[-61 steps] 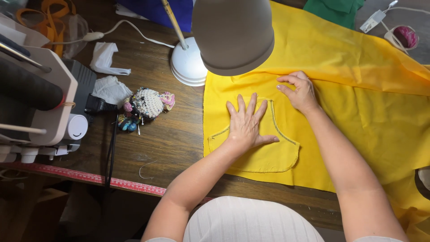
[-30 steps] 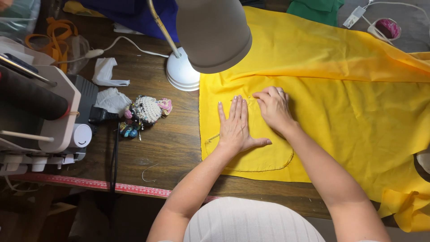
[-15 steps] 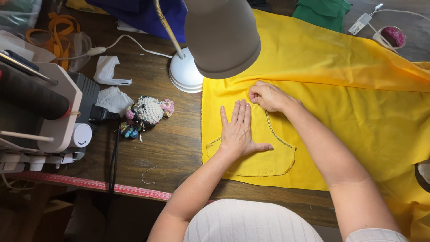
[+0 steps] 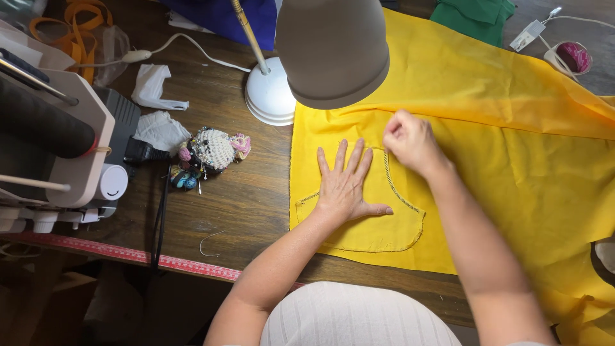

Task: The person unfolds a large piece of yellow fabric on a wooden table and smooths it out. They place a smaller yellow fabric pattern piece on top, secure it with pins, and then use scissors to cut the fabric along the pattern's edge.

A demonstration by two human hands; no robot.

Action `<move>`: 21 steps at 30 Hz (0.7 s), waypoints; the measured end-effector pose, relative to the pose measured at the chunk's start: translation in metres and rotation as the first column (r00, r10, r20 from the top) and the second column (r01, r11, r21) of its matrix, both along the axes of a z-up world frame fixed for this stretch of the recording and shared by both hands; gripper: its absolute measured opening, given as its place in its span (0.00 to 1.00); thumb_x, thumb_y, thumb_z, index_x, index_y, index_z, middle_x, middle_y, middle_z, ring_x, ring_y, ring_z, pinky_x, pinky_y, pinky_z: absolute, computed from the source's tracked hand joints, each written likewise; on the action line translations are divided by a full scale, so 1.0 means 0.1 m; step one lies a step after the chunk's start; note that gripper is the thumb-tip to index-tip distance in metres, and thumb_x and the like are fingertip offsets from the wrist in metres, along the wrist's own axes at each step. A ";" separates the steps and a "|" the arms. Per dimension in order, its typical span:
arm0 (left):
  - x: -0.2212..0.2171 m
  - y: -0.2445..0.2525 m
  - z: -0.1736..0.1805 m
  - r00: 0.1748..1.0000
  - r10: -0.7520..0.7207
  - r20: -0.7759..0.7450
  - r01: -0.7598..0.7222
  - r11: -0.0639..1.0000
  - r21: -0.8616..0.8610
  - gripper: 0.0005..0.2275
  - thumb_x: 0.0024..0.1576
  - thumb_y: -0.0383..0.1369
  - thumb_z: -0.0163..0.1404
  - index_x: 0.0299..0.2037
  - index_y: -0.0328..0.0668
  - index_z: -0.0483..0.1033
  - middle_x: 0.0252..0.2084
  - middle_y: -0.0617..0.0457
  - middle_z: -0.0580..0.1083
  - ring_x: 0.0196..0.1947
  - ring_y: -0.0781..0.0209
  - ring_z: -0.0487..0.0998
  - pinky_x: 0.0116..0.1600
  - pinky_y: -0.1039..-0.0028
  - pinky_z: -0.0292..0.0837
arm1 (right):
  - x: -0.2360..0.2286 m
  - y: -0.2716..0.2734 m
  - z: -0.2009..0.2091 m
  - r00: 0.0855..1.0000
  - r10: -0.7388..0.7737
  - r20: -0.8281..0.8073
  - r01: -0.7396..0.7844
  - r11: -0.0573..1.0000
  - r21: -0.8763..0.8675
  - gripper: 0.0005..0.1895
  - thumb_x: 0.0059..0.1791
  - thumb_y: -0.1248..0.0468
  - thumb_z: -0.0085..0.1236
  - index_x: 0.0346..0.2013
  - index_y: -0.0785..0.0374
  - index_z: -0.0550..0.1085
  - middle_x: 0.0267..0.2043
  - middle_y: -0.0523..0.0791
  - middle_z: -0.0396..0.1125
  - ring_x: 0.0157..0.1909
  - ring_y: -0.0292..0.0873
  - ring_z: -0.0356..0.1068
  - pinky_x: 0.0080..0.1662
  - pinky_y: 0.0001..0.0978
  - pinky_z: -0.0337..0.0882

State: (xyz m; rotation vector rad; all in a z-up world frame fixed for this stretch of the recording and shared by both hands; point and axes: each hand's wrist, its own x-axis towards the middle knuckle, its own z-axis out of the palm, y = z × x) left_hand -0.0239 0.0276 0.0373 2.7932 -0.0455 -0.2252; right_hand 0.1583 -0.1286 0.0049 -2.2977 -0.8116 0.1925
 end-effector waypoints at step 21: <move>0.04 0.04 -0.03 0.999 -0.040 0.034 0.038 0.998 0.048 0.51 0.41 0.78 0.39 0.75 0.62 0.53 0.79 0.46 0.49 0.78 0.36 0.40 0.69 0.31 0.29 | -0.59 0.06 -0.23 0.981 -0.174 0.085 0.142 0.946 0.291 0.02 0.49 0.77 0.58 0.35 0.70 0.75 0.32 0.57 0.69 0.33 0.55 0.77 0.31 0.39 0.77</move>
